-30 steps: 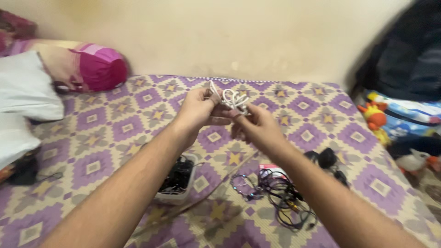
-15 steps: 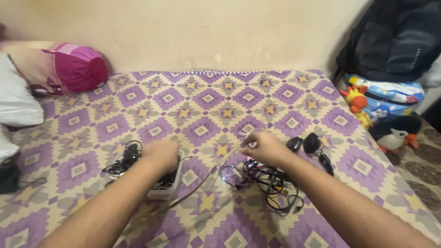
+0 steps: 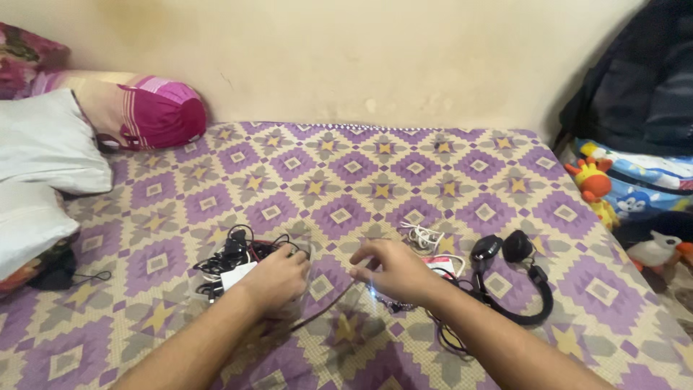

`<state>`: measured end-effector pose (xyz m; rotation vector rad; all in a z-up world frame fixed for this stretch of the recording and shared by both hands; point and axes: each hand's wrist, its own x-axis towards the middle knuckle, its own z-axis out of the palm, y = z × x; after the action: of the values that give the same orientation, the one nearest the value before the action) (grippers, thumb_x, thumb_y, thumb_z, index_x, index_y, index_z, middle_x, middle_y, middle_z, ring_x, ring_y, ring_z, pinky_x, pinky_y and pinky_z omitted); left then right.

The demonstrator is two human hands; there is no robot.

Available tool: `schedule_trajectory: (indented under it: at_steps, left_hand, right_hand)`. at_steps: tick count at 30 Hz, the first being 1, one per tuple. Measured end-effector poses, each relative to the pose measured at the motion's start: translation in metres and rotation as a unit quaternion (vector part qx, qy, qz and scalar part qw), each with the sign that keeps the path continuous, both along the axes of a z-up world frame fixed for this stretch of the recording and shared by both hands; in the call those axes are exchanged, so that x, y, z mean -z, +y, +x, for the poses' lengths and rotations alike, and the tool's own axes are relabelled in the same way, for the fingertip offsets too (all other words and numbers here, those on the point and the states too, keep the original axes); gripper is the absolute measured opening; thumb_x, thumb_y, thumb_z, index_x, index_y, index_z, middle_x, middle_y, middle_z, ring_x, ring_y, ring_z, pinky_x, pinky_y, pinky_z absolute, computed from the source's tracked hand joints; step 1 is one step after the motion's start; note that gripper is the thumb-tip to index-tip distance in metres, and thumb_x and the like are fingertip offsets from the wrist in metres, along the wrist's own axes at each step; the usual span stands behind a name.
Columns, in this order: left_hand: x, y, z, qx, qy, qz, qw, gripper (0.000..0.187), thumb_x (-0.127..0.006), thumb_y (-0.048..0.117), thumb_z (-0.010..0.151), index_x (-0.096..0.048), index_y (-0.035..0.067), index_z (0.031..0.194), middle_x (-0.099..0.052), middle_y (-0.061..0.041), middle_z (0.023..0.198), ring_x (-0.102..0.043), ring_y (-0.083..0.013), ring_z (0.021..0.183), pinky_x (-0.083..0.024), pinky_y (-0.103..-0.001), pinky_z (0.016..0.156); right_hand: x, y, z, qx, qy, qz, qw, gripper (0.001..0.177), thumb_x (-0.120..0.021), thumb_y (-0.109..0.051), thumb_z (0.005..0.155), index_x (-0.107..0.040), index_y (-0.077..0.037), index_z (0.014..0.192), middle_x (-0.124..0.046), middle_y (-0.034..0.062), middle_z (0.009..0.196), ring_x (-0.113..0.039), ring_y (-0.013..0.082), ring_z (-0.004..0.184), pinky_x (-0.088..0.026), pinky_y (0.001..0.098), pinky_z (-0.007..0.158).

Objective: The person sits on a bed and organizes a pile of tangled electronic cables and accessories. They pick up individual items, untangle them, and place them into a clear plastic container. The person handles various cables, a power adapter, and a pair of headphones, sorting them one by one.

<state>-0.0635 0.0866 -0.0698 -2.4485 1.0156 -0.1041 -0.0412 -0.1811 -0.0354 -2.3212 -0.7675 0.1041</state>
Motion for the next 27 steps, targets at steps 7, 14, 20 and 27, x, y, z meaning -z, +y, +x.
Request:
schedule_trajectory:
  at_steps: [7,14,20,27]
  left_hand:
    - [-0.072,-0.01,0.005,-0.077,-0.09,-0.282,0.952,0.024,-0.061,0.016,0.09,-0.064,0.002,0.109,-0.07,-0.014,0.101,-0.068,-0.0321,0.096,-0.055,-0.046,0.079]
    - [-0.12,-0.092,0.022,-0.061,-0.026,-0.554,0.83,0.012,-0.065,0.013,0.1,-0.068,0.003,0.104,-0.074,-0.017,0.082,-0.076,-0.0312,0.073,-0.06,-0.043,0.065]
    - [-0.107,-0.156,0.034,-0.066,0.327,-0.774,0.539,0.017,-0.057,0.007,0.101,-0.066,-0.006,0.11,-0.072,-0.017,0.083,-0.073,-0.0165,0.055,-0.063,-0.031,0.047]
    - [-0.066,-0.195,0.043,-0.181,0.189,-0.523,0.811,0.032,-0.068,0.014,0.088,-0.063,0.005,0.118,-0.073,-0.019,0.1,-0.074,-0.0314,0.086,-0.06,-0.044,0.075]
  right_hand:
    - [-0.025,0.0,-0.004,0.015,0.056,0.091,0.994,0.043,-0.072,-0.03,0.092,-0.066,-0.012,0.13,-0.071,0.0076,0.127,-0.073,0.0171,0.102,-0.06,0.0356,0.086]
    - [-0.041,-0.003,0.009,-0.005,0.141,0.354,0.925,0.052,-0.067,-0.018,0.091,-0.053,-0.013,0.141,-0.071,0.0093,0.116,-0.073,0.0124,0.085,-0.061,0.028,0.069]
    - [-0.032,-0.068,0.023,0.122,0.091,0.321,0.935,0.028,-0.063,-0.019,0.102,-0.072,0.001,0.12,-0.073,0.0106,0.084,-0.059,0.0146,0.055,-0.048,0.0307,0.048]
    - [-0.006,-0.126,0.009,0.261,0.034,-0.004,0.965,0.065,-0.078,-0.023,0.081,-0.055,-0.014,0.141,-0.071,0.0074,0.118,-0.071,0.0246,0.081,-0.057,0.0384,0.073]
